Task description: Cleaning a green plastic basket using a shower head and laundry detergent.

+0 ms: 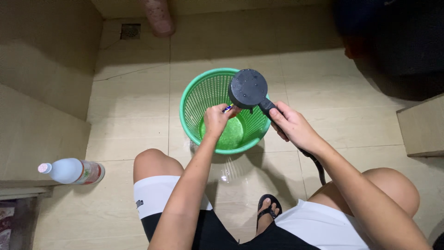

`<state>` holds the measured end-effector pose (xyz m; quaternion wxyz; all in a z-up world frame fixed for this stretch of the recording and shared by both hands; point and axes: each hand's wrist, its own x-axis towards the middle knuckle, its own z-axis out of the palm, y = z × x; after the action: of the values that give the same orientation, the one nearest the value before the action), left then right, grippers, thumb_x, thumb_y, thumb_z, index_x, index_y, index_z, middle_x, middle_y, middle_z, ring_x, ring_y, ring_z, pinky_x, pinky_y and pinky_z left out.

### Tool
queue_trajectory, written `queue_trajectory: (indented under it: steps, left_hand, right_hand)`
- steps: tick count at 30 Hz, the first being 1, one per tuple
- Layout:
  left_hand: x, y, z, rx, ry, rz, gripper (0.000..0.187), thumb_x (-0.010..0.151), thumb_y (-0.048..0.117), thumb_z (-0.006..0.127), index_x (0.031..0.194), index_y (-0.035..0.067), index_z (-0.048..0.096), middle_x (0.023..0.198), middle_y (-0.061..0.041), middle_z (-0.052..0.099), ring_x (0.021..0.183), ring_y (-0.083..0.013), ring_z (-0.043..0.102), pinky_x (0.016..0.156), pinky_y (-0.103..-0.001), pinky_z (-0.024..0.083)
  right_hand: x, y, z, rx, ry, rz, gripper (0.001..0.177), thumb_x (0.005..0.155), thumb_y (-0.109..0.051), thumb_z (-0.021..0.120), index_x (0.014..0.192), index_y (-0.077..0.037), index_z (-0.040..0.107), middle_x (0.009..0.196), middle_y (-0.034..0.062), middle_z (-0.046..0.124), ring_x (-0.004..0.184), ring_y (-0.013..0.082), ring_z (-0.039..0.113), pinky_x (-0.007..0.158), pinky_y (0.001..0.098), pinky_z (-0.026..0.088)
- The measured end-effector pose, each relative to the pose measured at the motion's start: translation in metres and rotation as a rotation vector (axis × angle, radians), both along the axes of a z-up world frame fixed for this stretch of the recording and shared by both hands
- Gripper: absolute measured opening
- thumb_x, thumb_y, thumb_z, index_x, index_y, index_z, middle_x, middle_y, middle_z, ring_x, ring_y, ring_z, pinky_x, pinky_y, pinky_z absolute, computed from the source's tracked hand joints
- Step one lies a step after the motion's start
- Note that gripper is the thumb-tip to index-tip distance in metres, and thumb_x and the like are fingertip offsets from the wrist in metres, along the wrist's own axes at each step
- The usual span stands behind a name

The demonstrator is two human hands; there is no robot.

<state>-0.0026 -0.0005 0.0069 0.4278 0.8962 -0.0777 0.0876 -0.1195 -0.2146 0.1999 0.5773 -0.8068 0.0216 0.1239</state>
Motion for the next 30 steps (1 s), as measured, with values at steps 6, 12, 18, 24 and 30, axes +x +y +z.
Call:
queue_trajectory:
  steps: [6, 12, 18, 24, 30]
  left_hand:
    - [0.027, -0.004, -0.036, -0.812, 0.113, -0.112, 0.025, 0.092, 0.029, 0.074, 0.097, 0.005, 0.081, 0.088, -0.009, 0.079, 0.072, -0.0136, 0.071, 0.065, -0.031, 0.058]
    - [0.034, -0.007, -0.003, -1.005, 0.286, -0.189, 0.041, 0.110, 0.035, 0.055, 0.121, -0.002, 0.071, 0.105, -0.010, 0.075, 0.084, -0.0111, 0.071, 0.076, -0.030, 0.061]
    - [0.040, 0.005, 0.025, -1.022, 0.334, -0.183, 0.054, 0.110, 0.045, 0.039, 0.132, 0.001, 0.059, 0.109, -0.013, 0.076, 0.089, -0.0226, 0.078, 0.074, -0.036, 0.068]
    - [0.032, 0.010, 0.068, -0.852, 0.486, -0.051, 0.058, 0.102, 0.052, 0.033, 0.140, 0.011, 0.051, 0.110, -0.012, 0.074, 0.085, -0.0208, 0.077, 0.060, -0.033, 0.065]
    - [0.041, 0.018, 0.033, -1.111, 0.390, -0.222, 0.039, 0.096, 0.017, 0.060, 0.132, 0.004, 0.054, 0.113, -0.009, 0.072, 0.089, -0.0215, 0.074, 0.061, -0.035, 0.066]
  right_hand:
    - [0.005, -0.019, 0.000, 0.060, -0.031, -0.045, 0.037, 0.104, -0.046, 0.045, 0.104, -0.009, 0.054, 0.069, -0.0021, 0.050, 0.052, 0.0071, 0.045, 0.044, 0.0244, 0.038]
    - [0.007, -0.026, 0.010, 0.138, -0.083, -0.081, 0.044, 0.106, -0.050, 0.041, 0.116, -0.010, 0.056, 0.072, 0.0001, 0.050, 0.054, 0.0073, 0.045, 0.046, 0.0236, 0.038]
    - [0.010, -0.029, 0.009, 0.124, -0.100, -0.066, 0.046, 0.106, -0.051, 0.040, 0.115, -0.008, 0.055, 0.072, 0.0010, 0.050, 0.053, 0.0081, 0.045, 0.046, 0.0242, 0.038]
    - [0.009, -0.025, 0.013, 0.108, -0.091, -0.059, 0.047, 0.105, -0.051, 0.040, 0.114, -0.008, 0.056, 0.071, 0.0008, 0.050, 0.053, 0.0083, 0.045, 0.045, 0.0245, 0.037]
    - [0.010, -0.028, 0.007, 0.070, -0.083, -0.057, 0.044, 0.106, -0.049, 0.040, 0.111, -0.009, 0.055, 0.070, 0.0010, 0.051, 0.052, 0.0082, 0.046, 0.044, 0.0250, 0.038]
